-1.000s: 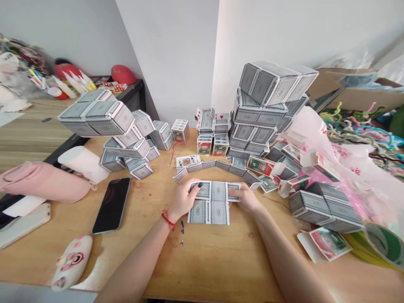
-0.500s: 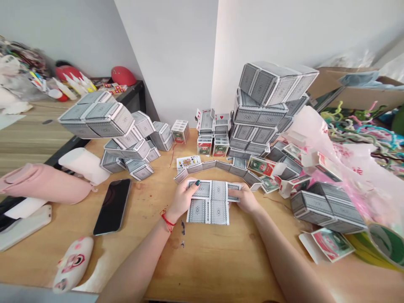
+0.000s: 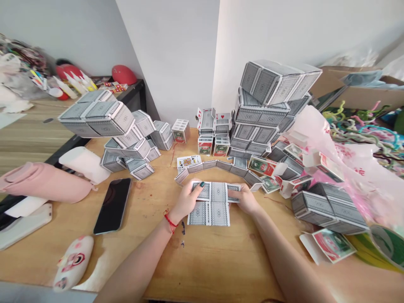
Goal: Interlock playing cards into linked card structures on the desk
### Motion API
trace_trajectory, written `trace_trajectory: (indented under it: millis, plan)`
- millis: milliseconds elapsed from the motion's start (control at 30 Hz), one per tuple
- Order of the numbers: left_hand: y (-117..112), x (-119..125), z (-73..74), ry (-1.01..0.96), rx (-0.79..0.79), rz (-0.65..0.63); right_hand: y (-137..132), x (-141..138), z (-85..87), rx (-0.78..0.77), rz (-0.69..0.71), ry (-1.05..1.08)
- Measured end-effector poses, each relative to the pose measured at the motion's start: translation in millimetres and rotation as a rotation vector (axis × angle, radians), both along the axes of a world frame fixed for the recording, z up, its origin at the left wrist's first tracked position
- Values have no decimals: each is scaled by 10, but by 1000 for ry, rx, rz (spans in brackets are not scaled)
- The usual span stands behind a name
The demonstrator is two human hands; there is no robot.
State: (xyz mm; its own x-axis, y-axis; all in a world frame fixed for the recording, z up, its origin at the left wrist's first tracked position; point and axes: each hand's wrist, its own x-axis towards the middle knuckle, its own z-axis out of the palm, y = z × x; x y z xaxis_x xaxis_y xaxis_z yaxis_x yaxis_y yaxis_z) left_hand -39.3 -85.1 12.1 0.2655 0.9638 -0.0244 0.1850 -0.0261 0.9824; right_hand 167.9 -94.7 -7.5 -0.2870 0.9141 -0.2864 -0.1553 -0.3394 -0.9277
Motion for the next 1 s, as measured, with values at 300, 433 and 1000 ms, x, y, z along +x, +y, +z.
trace_trajectory:
  millis: [300,433,1000]
  plan:
    - [-32,31,-6,55,35,-30,0,-12,4,16,-11,-7]
    - [-40,36,-23,81,45,-35,-2,-10,1,25,-20,-7]
    - [14,-20,-56,208,90,91,15,-23,31,9,-19,118]
